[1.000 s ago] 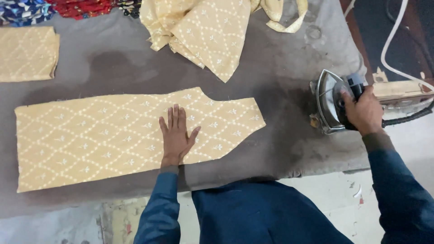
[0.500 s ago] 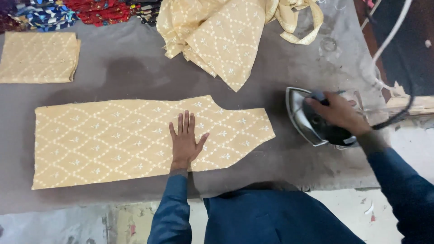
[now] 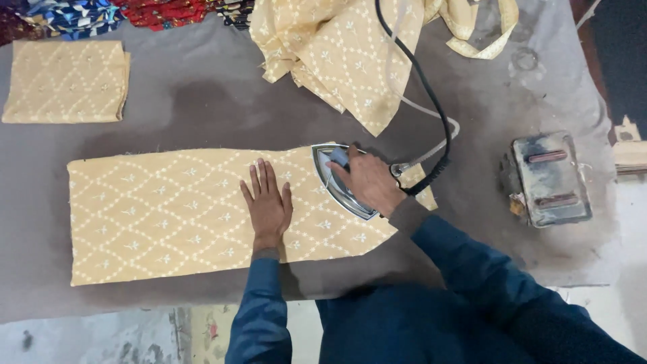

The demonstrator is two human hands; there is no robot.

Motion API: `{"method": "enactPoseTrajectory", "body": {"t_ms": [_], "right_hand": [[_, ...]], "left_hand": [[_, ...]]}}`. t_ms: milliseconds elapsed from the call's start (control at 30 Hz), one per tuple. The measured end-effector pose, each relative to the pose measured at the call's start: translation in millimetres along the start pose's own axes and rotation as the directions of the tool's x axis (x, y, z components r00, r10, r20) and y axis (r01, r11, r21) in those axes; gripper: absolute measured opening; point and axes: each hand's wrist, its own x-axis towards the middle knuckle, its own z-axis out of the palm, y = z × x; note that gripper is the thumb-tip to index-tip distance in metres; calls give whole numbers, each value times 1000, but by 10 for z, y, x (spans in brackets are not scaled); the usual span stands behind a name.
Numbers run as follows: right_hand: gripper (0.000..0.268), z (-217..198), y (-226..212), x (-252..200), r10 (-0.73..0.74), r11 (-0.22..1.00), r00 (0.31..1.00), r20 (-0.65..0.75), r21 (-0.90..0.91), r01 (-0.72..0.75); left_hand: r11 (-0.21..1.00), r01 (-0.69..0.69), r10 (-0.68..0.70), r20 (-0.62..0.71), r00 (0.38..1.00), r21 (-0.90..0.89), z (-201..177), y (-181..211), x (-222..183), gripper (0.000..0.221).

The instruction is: Ironing and folding patterned fabric pieces on a pressing table in a factory setting.

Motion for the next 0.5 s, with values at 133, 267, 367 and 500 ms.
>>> {"method": "enactPoseTrajectory", "body": {"t_ms": [133,267,367,500], "right_hand": [[74,46,74,288,56,998,998,-2,39,-56],[82,-80,37,300,30,935,995,98,349,-63],[78,-158,33,1,-9,960,997,82,279,-15],[68,-226,331,-337,-21,997,997,73,71,16]], "left_hand": [[1000,2,-2,-34,999,-1,22,9,-42,71],[1000,-19,19,-52,998,-11,-13,-5,-27,71],[1000,-14,14,-45,999,0,16,-3,-45,72],[1000,-6,6,-56,998,5,67,-16,-26,72]]}}
